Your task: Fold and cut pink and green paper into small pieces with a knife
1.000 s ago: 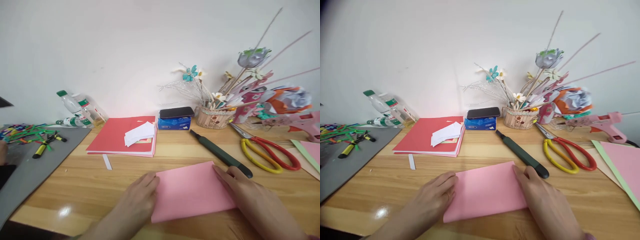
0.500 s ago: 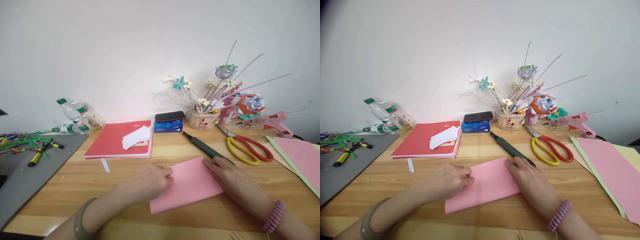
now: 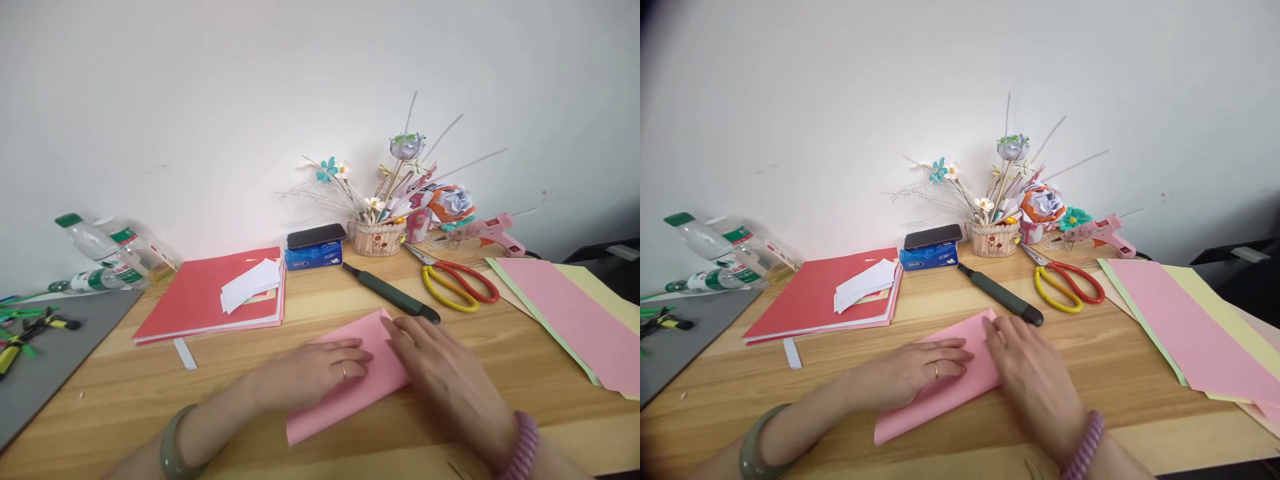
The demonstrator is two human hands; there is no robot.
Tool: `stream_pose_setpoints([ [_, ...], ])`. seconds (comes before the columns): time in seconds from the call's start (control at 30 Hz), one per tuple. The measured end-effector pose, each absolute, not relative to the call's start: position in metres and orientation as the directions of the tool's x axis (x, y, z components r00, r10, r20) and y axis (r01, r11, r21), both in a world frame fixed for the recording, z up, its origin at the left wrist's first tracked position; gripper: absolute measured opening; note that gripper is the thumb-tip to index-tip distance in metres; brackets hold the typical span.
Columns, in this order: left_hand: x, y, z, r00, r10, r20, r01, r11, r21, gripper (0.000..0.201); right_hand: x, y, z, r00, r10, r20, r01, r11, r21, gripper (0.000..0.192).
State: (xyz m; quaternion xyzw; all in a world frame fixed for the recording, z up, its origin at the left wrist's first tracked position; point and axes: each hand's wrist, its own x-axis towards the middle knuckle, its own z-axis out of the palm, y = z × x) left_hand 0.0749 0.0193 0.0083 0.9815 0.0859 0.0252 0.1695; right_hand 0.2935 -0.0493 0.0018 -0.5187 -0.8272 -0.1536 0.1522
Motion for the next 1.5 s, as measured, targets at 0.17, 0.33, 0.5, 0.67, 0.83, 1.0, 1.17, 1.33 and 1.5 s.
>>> stream_pose_setpoints([
  [0.17, 0.076, 0.015, 0.006, 0.937, 0.344, -0.066, 0.336, -0.83, 0.445, 0.041, 0.239, -0.071, -0.01, -0.542, 0.699, 0.466, 0.82, 0.562, 0.111, 0.074],
  [0.33, 0.078, 0.013, 0.009, 0.946, 0.318, -0.071, 0.317, -0.851, 0.419, 0.044, 0.235, -0.076, -0.021, -0.53, 0.707, 0.468, 0.833, 0.538, 0.13, 0.105],
  [0.5, 0.079, 0.014, 0.01, 0.954, 0.287, -0.09, 0.3, -0.889, 0.345, 0.062, 0.247, -0.08, -0.025, -0.571, 0.686, 0.45, 0.813, 0.55, 0.194, 0.103],
  [0.67, 0.076, 0.015, 0.009, 0.953, 0.259, -0.158, 0.297, -0.899, 0.321, 0.064, 0.26, -0.087, -0.022, -0.575, 0.692, 0.437, 0.812, 0.549, 0.2, 0.113],
  [0.83, 0.074, 0.017, 0.009, 0.96, 0.227, -0.164, 0.271, -0.902, 0.336, 0.068, 0.296, -0.098, -0.012, -0.603, 0.704, 0.376, 0.797, 0.557, 0.235, 0.111],
  [1.0, 0.074, 0.016, 0.011, 0.961, 0.224, -0.16, 0.265, -0.91, 0.319, 0.063, 0.327, -0.107, -0.009, -0.617, 0.696, 0.368, 0.787, 0.556, 0.267, 0.103],
  [1.17, 0.074, 0.015, 0.012, 0.966, 0.211, -0.147, 0.248, -0.918, 0.31, 0.061, 0.331, -0.108, -0.006, -0.567, 0.713, 0.413, 0.822, 0.523, 0.226, 0.101],
  [1.33, 0.074, 0.019, 0.016, 0.973, 0.18, -0.142, 0.213, -0.939, 0.269, 0.056, 0.315, -0.101, -0.002, -0.603, 0.687, 0.407, 0.793, 0.571, 0.212, 0.101],
  [1.5, 0.077, 0.018, 0.018, 0.966, 0.226, -0.121, 0.239, -0.966, 0.101, 0.051, 0.312, -0.097, -0.007, -0.632, 0.706, 0.319, 0.756, 0.652, 0.055, 0.105],
])
